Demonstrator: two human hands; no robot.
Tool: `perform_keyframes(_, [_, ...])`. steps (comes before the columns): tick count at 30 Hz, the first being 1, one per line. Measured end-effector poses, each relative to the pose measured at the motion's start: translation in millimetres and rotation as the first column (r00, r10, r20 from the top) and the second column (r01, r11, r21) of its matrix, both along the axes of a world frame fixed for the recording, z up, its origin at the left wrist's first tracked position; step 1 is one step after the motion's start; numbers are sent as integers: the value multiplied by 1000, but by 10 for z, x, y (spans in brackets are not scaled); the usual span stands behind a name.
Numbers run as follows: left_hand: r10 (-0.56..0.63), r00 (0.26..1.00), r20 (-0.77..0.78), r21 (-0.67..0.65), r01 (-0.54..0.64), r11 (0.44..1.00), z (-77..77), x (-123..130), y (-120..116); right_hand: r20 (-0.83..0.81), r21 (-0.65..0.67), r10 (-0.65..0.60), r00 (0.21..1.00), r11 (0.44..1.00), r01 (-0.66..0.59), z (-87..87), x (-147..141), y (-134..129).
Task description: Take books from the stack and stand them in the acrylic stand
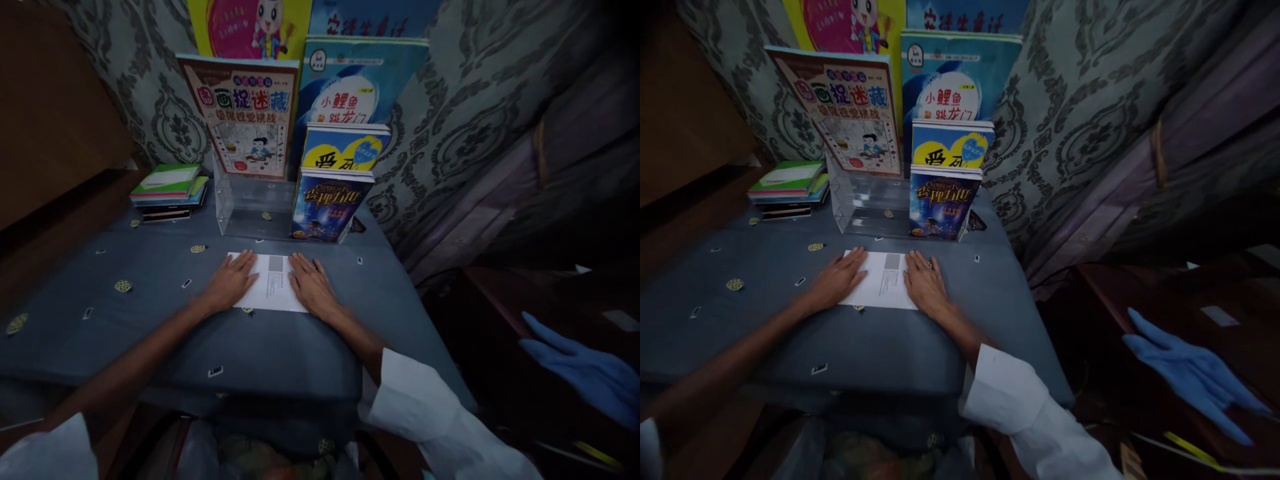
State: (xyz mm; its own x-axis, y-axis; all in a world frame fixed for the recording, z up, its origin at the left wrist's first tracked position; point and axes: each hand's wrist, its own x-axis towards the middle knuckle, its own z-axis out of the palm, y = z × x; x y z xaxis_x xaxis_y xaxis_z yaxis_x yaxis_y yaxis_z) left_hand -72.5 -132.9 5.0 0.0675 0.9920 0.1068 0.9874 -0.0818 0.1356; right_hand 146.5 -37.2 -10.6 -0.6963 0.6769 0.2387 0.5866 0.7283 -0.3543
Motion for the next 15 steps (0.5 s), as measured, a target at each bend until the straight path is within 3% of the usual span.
perform_keyframes(3, [52,998,-33,-51,-54,997,45,-237,-227,-13,-6,-2,1000,1000,2,-8,-11,-5])
perform_keyframes(6, [47,996,-71,-63,-51,997,26,-276,-467,2,-20,-15,1000,1000,15,-11,-21,-11])
perform_keyframes(11, [-55,993,-100,-61,49,997,-110,13,-770,6,-31,-24,1000,999,24,-16,-32,-16])
perform_keyframes(15, [-185,980,-73,-75,179,981,-125,380,-819,7,-48,-23,1000,999,23,-8,-43,-17])
